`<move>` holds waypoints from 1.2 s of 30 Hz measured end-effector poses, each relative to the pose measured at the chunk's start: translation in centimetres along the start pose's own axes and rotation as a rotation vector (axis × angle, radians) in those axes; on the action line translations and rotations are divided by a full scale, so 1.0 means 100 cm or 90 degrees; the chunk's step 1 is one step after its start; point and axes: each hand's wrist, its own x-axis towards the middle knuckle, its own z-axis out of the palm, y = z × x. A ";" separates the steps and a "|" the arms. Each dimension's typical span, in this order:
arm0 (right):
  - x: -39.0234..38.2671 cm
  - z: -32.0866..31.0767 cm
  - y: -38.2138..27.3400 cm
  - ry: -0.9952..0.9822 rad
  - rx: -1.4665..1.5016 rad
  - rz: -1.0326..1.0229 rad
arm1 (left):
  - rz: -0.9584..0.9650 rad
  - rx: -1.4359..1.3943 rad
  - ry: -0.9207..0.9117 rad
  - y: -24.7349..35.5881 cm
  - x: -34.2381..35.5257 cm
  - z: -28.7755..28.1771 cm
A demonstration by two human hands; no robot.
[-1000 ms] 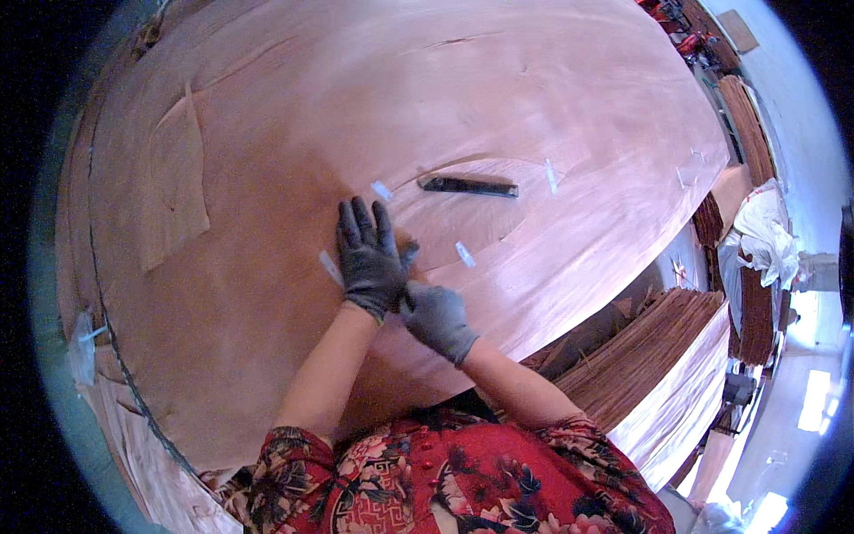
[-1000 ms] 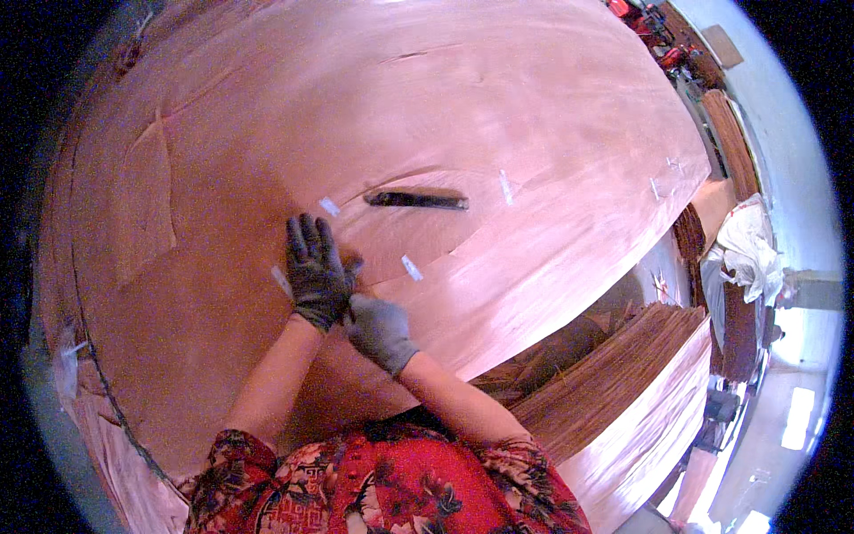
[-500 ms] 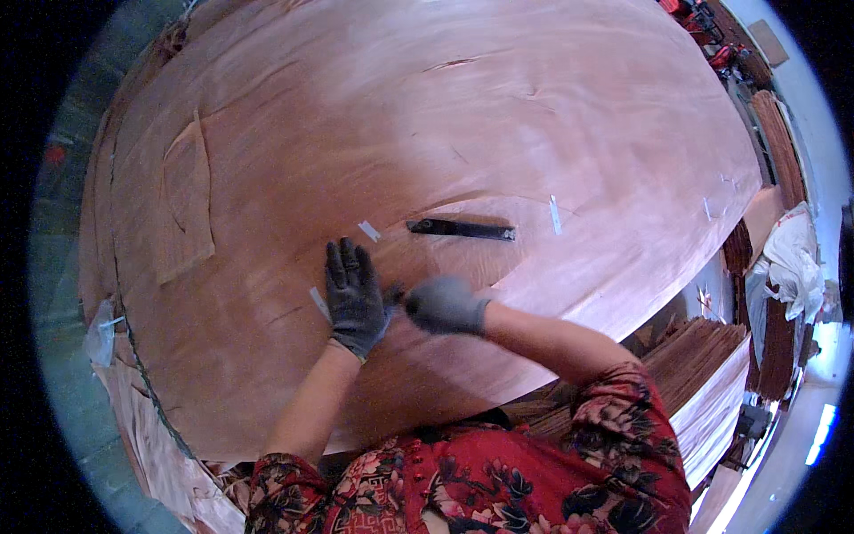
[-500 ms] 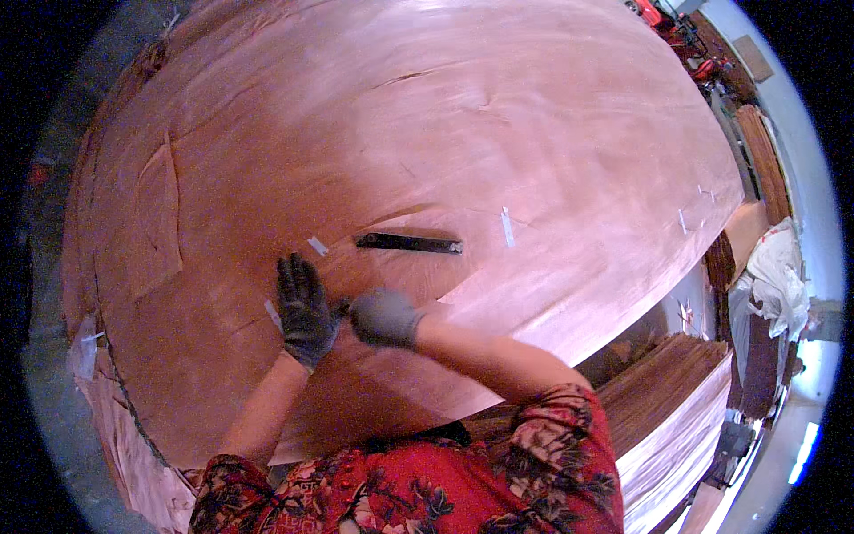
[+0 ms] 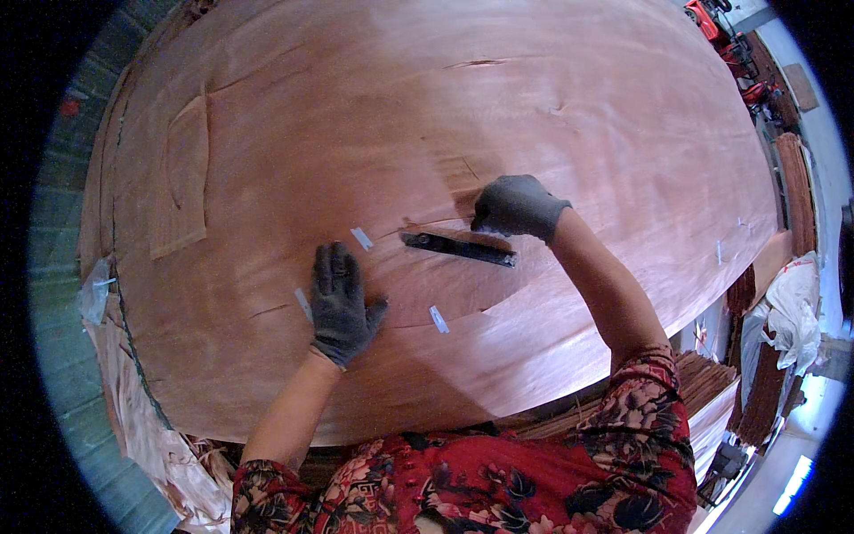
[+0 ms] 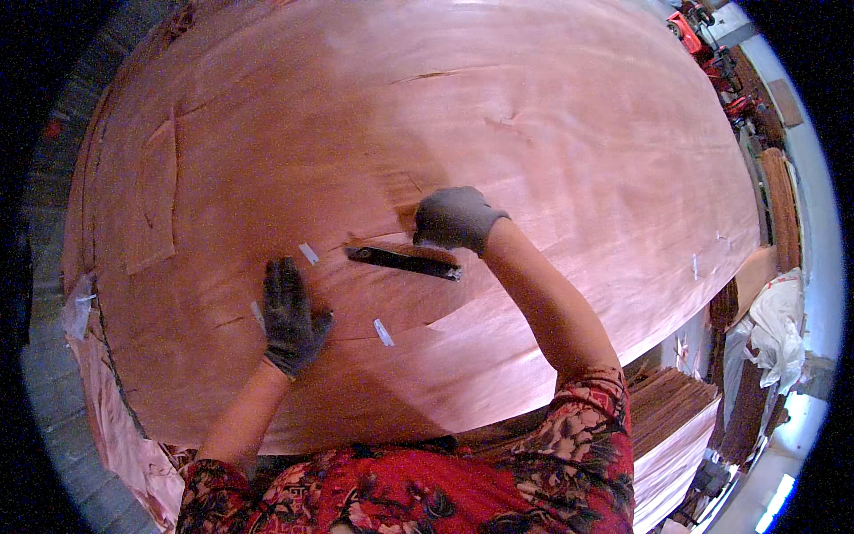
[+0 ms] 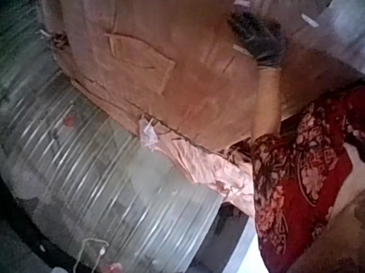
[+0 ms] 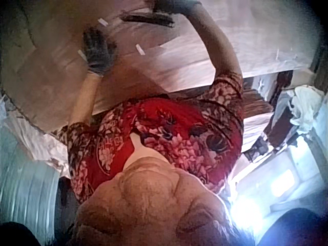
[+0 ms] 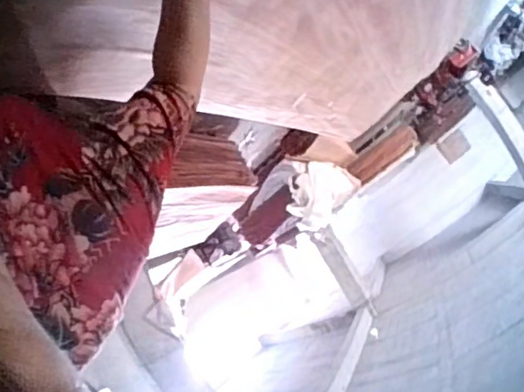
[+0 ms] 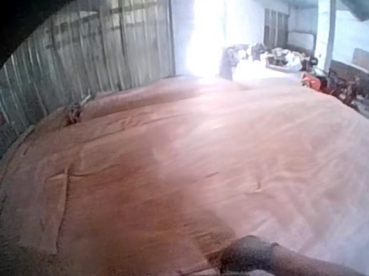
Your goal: The person cuts a large sheet of light brown material on a table using a utility knife. They smooth the material, make straight cuts, and apply small strips of white tape to the surface. The person also picks up and discards cut scraps from the floor.
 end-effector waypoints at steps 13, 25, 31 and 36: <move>-0.005 -0.003 0.003 0.377 -0.008 0.174 | 0.008 0.030 -0.017 -0.003 0.000 0.003; -0.036 0.101 0.051 0.550 0.039 0.295 | -0.001 0.050 -0.034 0.000 -0.004 0.007; -0.044 0.094 0.049 0.730 0.178 0.320 | -0.003 0.064 -0.026 0.002 -0.008 0.009; -0.076 0.104 -0.125 0.525 0.215 -0.074 | -0.007 0.013 0.034 -0.010 -0.017 0.009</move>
